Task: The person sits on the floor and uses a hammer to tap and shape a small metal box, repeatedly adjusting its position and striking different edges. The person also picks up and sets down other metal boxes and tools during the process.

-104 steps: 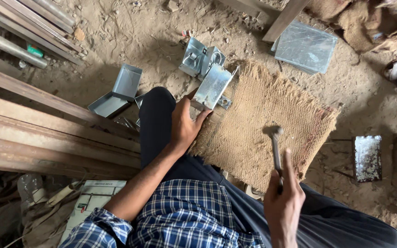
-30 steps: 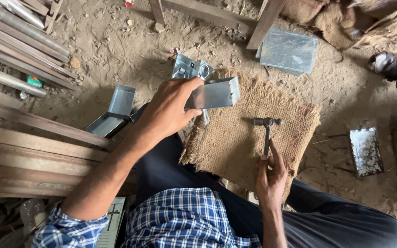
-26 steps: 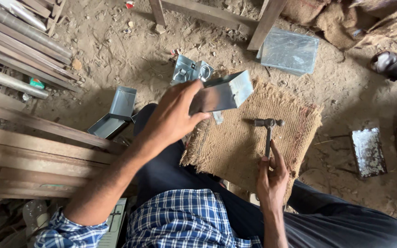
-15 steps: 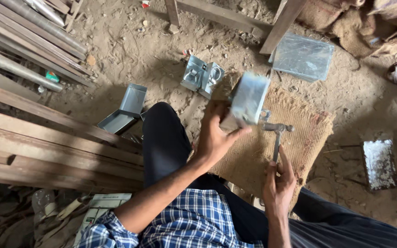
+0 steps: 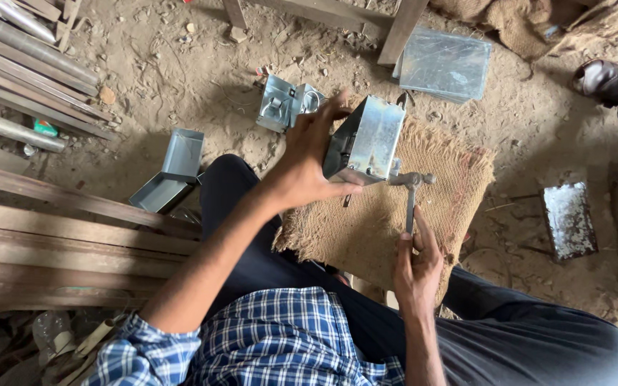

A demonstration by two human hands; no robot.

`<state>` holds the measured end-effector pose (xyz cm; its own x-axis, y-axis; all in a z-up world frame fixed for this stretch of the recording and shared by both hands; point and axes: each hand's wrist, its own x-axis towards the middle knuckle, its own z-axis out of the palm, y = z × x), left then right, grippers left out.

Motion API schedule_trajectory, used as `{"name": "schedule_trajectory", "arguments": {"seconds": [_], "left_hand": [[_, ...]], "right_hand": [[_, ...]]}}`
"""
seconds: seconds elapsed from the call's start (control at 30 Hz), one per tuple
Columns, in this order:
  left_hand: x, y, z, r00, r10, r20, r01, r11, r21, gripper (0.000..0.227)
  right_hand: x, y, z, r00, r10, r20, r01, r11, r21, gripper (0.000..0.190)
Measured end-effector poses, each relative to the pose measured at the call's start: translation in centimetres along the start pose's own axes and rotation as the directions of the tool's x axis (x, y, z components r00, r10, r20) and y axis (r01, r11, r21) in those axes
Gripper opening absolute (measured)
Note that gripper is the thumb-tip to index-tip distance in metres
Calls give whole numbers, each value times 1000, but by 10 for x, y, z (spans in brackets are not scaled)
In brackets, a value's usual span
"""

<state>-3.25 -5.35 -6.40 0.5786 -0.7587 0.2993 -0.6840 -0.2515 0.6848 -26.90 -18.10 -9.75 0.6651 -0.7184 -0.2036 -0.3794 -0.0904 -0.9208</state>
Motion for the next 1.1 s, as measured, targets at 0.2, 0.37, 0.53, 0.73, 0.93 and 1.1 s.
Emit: {"name": "schedule_trajectory", "arguments": {"seconds": [0.2,0.37,0.53,0.73,0.93,1.1], "left_hand": [[9,-9,12,999,-32,32,35,994,-106,125],[-25,-1,39,971,-13,-238,-28,986,-167,123],[-28,-5,42,952,-34,-304,-11,990,-143,124],[-20,-6,46,927,60,-371,-82,996,-42,121],[-18,-3,43,911,100,-399,-96,995,30,117],[-19,0,40,916,73,-395,-92,995,-29,106]], "right_hand": [[4,0,0,1000,-1,5,2,992,-130,53],[-6,1,5,984,-151,-90,143,986,-85,54],[-27,-26,-10,952,-280,-123,227,917,-329,47],[-61,-88,-41,824,-561,-83,412,693,-591,42],[-64,-112,-26,789,-614,-30,459,621,-636,43],[-54,-125,-33,899,-436,39,347,657,-669,45]]}}
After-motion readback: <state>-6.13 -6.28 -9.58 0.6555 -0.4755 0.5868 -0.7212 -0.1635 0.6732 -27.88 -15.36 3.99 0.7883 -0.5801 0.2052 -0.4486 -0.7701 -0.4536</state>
